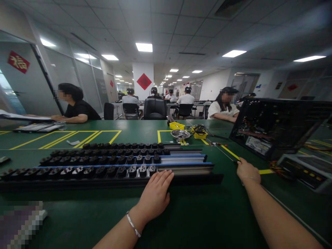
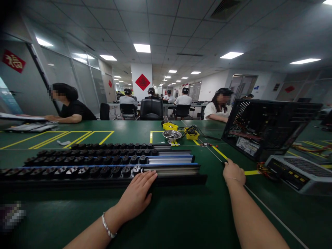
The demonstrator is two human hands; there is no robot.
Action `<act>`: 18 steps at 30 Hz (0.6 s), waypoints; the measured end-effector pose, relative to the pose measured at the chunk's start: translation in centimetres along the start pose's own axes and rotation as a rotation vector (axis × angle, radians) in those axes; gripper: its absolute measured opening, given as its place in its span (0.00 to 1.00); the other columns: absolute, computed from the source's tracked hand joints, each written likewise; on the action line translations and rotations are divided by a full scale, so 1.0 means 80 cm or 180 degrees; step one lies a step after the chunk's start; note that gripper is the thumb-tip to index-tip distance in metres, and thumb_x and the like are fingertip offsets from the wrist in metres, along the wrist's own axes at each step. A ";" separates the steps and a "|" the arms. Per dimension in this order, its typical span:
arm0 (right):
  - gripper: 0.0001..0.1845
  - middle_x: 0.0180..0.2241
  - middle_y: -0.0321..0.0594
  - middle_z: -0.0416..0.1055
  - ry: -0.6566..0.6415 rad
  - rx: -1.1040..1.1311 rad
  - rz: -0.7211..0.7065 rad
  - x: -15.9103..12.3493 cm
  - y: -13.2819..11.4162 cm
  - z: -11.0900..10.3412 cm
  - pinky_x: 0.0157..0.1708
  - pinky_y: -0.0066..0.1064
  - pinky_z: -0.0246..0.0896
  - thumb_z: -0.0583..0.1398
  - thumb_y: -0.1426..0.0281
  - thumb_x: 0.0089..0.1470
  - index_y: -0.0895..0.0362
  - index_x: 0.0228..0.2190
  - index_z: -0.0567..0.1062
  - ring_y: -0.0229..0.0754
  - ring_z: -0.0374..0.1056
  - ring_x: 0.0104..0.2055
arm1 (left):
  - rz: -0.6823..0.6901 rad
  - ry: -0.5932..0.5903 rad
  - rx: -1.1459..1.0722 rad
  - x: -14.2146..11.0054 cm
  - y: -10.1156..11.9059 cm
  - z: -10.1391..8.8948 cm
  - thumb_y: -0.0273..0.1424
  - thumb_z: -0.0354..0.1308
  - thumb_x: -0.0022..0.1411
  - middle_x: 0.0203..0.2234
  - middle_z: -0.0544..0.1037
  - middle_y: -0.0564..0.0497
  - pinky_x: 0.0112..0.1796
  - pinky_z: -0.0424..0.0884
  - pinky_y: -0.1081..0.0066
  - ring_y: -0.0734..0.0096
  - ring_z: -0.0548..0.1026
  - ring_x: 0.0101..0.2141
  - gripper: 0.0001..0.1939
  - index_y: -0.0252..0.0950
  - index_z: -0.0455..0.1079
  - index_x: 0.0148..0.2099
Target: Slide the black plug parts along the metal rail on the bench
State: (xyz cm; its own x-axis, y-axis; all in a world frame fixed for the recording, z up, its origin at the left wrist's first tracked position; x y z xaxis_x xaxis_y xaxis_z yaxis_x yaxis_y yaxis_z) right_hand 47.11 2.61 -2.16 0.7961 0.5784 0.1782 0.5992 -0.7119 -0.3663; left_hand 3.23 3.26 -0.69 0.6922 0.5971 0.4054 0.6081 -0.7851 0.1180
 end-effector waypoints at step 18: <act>0.17 0.43 0.46 0.72 0.0290 0.1245 -0.3066 -0.249 -0.228 -0.030 0.53 0.38 0.56 0.51 0.71 0.52 0.59 0.41 0.74 0.44 0.64 0.48 | -0.0695 0.1219 0.0680 -0.036 -0.075 -0.028 0.35 0.47 0.63 0.56 0.66 0.41 0.56 0.58 0.51 0.56 0.59 0.58 0.25 0.34 0.55 0.61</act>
State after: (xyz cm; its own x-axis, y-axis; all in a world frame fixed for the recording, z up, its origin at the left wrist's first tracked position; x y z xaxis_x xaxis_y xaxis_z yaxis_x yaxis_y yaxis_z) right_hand 20.51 3.13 3.15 0.0090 0.7890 0.6143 0.9276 0.2229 -0.2999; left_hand -3.30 5.89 -0.55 0.3712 0.6090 0.7009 0.8171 -0.5729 0.0650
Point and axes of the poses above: each hand's wrist, its own x-axis towards the middle knuckle, its own z-axis out of the palm, y = z × x, the point moved 1 cm from there along x, towards the middle knuckle
